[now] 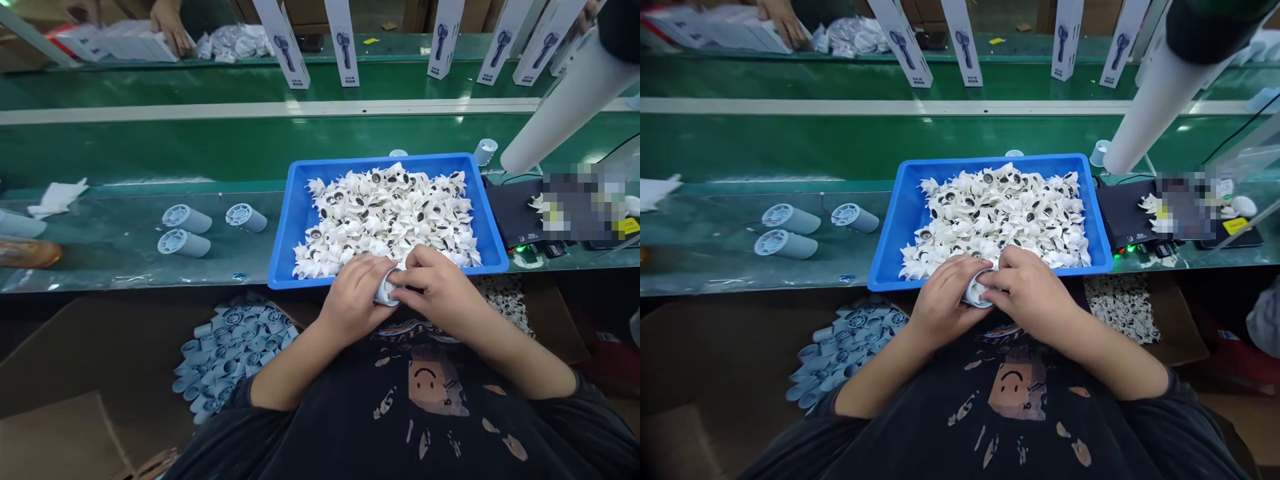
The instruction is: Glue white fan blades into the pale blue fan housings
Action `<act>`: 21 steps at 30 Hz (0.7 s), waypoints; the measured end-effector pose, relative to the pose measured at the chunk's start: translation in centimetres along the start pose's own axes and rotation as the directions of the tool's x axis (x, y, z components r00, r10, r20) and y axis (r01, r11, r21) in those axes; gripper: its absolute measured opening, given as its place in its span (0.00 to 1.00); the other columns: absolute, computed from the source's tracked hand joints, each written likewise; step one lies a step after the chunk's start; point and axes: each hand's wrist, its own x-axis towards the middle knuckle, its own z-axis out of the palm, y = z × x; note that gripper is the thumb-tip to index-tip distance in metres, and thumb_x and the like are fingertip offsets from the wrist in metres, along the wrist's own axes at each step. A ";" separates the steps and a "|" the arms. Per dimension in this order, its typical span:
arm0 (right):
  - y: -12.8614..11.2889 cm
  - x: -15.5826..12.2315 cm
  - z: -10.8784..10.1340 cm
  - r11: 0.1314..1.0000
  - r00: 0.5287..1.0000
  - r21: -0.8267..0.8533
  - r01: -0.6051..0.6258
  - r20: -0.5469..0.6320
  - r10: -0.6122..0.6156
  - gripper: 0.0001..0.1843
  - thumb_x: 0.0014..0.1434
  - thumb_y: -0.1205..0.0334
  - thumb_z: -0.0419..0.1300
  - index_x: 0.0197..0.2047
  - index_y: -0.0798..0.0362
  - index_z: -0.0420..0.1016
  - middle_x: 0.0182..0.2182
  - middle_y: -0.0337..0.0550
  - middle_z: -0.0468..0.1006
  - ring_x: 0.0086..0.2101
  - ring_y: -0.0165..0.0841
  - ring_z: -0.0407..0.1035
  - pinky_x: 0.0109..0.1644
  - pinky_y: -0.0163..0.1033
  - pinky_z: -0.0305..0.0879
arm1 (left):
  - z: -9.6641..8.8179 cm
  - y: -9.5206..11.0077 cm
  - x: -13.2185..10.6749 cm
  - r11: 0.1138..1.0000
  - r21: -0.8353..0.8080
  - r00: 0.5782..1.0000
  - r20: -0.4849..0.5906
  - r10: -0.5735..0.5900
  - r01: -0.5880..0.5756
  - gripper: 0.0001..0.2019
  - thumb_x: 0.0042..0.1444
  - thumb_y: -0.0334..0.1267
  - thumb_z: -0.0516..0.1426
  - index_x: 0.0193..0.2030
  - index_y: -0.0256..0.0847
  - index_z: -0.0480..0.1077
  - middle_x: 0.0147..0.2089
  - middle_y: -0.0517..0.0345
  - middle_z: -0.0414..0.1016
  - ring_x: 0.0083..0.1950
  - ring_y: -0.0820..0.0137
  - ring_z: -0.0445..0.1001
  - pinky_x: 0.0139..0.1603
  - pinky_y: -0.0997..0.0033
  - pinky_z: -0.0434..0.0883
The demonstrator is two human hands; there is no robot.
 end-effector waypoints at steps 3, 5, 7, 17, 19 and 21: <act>0.2 0.0 0.2 1.000 0.999 0.018 0.004 -0.032 -0.003 0.05 0.59 0.66 0.66 0.39 0.54 0.82 0.30 0.40 0.66 0.31 0.29 0.63 0.34 0.35 0.62 | 0.0 0.2 0.1 1.000 0.028 1.000 -0.012 -0.011 0.012 0.14 0.63 0.37 0.55 0.54 0.38 0.65 0.44 0.46 0.80 0.47 0.61 0.79 0.53 0.56 0.77; 0.2 0.0 0.3 1.000 0.999 0.026 -0.001 -0.042 0.002 0.04 0.59 0.65 0.66 0.38 0.53 0.82 0.30 0.40 0.66 0.32 0.30 0.64 0.35 0.35 0.62 | 0.1 0.3 0.1 1.000 0.026 1.000 -0.007 -0.018 0.018 0.14 0.62 0.37 0.55 0.54 0.39 0.65 0.45 0.47 0.80 0.47 0.61 0.79 0.53 0.56 0.77; 0.3 0.0 0.5 0.999 0.999 0.039 -0.007 -0.037 0.008 0.03 0.59 0.65 0.66 0.37 0.53 0.82 0.31 0.40 0.66 0.32 0.30 0.64 0.35 0.36 0.62 | 0.1 0.5 0.1 1.000 0.019 1.000 -0.009 -0.021 0.022 0.14 0.62 0.36 0.55 0.54 0.39 0.65 0.45 0.47 0.80 0.47 0.61 0.80 0.53 0.57 0.77; 0.0 -1.2 -1.0 0.992 0.970 0.062 0.111 -0.223 -0.094 0.20 0.67 0.50 0.56 0.30 0.54 0.79 0.30 0.43 0.67 0.34 0.33 0.65 0.39 0.41 0.66 | -0.2 -0.3 0.1 0.991 -0.091 0.995 -0.017 -0.103 0.101 0.21 0.59 0.48 0.62 0.55 0.43 0.66 0.47 0.50 0.81 0.48 0.60 0.80 0.54 0.56 0.76; 0.2 -1.5 -0.9 0.987 0.969 -0.012 0.163 -0.187 -0.163 0.25 0.65 0.42 0.56 0.44 0.56 0.80 0.42 0.53 0.72 0.44 0.40 0.68 0.47 0.48 0.69 | -0.4 -0.6 0.1 0.989 -0.111 0.995 0.011 -0.096 0.096 0.25 0.57 0.51 0.63 0.57 0.43 0.65 0.48 0.49 0.81 0.49 0.59 0.79 0.57 0.53 0.74; 0.8 -2.2 -1.2 0.979 0.959 -0.070 0.190 -0.201 -0.200 0.24 0.64 0.44 0.57 0.48 0.56 0.78 0.49 0.56 0.71 0.49 0.43 0.68 0.51 0.51 0.68 | -0.9 -1.4 0.5 0.987 -0.139 0.993 0.089 -0.073 0.085 0.29 0.57 0.53 0.63 0.61 0.43 0.64 0.53 0.47 0.79 0.53 0.58 0.78 0.61 0.50 0.71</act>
